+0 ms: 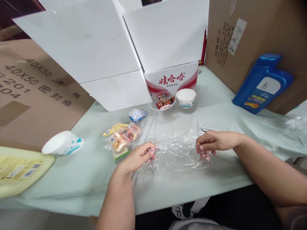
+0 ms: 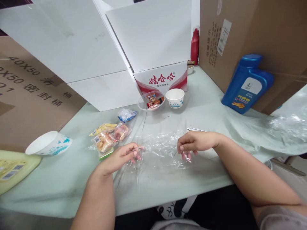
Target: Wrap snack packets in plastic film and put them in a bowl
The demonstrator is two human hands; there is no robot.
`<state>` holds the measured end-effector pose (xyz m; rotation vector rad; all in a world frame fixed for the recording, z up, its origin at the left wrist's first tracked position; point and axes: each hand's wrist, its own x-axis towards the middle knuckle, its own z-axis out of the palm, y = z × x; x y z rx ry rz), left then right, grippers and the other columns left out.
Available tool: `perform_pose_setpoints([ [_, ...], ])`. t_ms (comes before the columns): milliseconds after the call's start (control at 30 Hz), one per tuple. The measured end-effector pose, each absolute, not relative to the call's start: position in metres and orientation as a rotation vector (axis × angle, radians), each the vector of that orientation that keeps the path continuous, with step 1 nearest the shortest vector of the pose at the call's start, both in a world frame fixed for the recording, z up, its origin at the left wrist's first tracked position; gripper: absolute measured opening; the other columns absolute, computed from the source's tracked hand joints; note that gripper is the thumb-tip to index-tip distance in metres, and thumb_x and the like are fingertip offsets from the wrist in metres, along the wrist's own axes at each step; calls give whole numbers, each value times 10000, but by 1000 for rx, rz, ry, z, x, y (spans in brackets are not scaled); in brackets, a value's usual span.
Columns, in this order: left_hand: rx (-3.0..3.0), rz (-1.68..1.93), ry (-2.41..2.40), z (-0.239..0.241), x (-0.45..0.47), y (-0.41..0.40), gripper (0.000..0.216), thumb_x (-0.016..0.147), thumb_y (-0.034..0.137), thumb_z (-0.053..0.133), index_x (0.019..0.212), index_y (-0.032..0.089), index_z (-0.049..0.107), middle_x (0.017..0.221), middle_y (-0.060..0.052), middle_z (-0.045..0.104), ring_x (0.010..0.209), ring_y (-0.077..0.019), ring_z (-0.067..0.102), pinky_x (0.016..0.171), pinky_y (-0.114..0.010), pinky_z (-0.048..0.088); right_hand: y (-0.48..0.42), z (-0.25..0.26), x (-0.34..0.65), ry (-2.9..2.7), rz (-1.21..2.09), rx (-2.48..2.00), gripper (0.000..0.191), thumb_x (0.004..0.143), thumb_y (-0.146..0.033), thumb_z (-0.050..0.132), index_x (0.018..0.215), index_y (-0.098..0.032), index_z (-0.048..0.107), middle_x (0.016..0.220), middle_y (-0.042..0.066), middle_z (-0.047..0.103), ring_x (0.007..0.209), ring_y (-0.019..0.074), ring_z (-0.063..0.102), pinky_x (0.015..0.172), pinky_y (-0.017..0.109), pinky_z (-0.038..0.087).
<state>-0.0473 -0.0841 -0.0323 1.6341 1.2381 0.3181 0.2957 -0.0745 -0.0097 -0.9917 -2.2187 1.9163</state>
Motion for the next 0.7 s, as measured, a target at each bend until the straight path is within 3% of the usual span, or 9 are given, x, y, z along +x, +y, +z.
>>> perform_pose_setpoints([
  [100,1619,323,1248,-32,-48,-83,242,829,432,527,793,200,473,1045,-77,662,795,-196,686,640,-304,517,-69,-21,289,-2058,1743,-987,325,895,-480,512,859,-164,577,903,73,696,810,158,644,697,280,503],
  [300,1583,498,1362,-43,-49,-73,250,782,427,553,824,188,490,830,-12,622,674,-177,680,557,-260,479,-52,-53,274,-2049,1258,-1582,181,925,-313,444,828,-197,544,744,5,674,583,128,622,595,246,444],
  [400,1598,595,1461,-57,-51,-65,248,774,426,542,855,197,493,742,13,604,594,-168,661,516,-255,465,-51,-57,265,-2116,972,-1777,181,941,-272,415,879,-207,572,675,-5,670,597,142,628,616,243,410],
  [567,1701,620,1767,-72,-50,-58,159,789,315,521,909,211,516,675,38,619,489,-146,625,532,-252,447,-49,-61,253,-2238,340,-1903,215,963,-329,425,1011,-201,591,898,69,724,808,216,652,639,277,361],
  [700,1808,461,1953,-70,-46,-56,113,819,282,529,904,210,548,690,23,659,538,-157,641,600,-261,449,-41,-71,247,-2346,162,-1896,254,988,-348,387,1035,-191,581,968,84,718,820,210,654,642,281,353],
])
